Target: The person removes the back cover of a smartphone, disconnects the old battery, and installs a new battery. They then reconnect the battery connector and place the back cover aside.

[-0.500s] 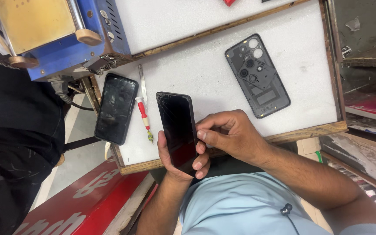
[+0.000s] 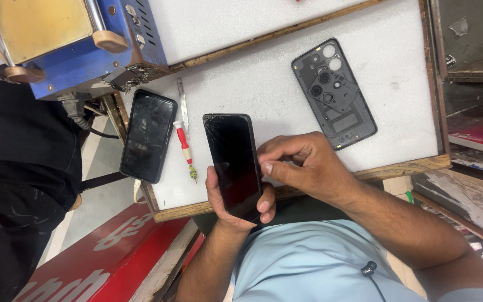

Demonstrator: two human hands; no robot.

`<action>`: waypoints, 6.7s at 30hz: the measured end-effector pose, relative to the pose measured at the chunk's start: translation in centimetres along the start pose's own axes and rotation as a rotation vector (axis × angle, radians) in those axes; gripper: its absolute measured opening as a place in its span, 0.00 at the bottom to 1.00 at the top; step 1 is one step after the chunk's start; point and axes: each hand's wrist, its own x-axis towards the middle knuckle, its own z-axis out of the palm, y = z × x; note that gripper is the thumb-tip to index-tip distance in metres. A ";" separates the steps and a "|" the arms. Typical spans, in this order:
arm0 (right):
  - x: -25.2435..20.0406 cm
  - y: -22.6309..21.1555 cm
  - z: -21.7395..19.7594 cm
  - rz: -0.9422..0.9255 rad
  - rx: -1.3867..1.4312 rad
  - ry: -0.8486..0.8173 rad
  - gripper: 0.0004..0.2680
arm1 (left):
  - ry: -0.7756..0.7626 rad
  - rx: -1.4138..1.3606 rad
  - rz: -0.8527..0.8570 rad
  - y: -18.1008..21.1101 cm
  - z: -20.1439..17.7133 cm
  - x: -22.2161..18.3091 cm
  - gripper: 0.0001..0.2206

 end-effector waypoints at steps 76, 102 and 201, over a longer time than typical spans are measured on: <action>1.0 3.5 -0.6 0.073 0.510 -0.121 0.05 | 0.143 0.562 -0.006 1.2 3.4 1.1 0.38; 1.1 3.5 -0.6 0.078 0.531 -0.134 0.05 | 0.147 0.562 -0.003 1.3 3.5 1.1 0.38; 0.3 0.8 -3.1 -0.202 -1.399 0.170 0.12 | -0.009 2.962 -0.276 4.2 8.5 12.9 0.08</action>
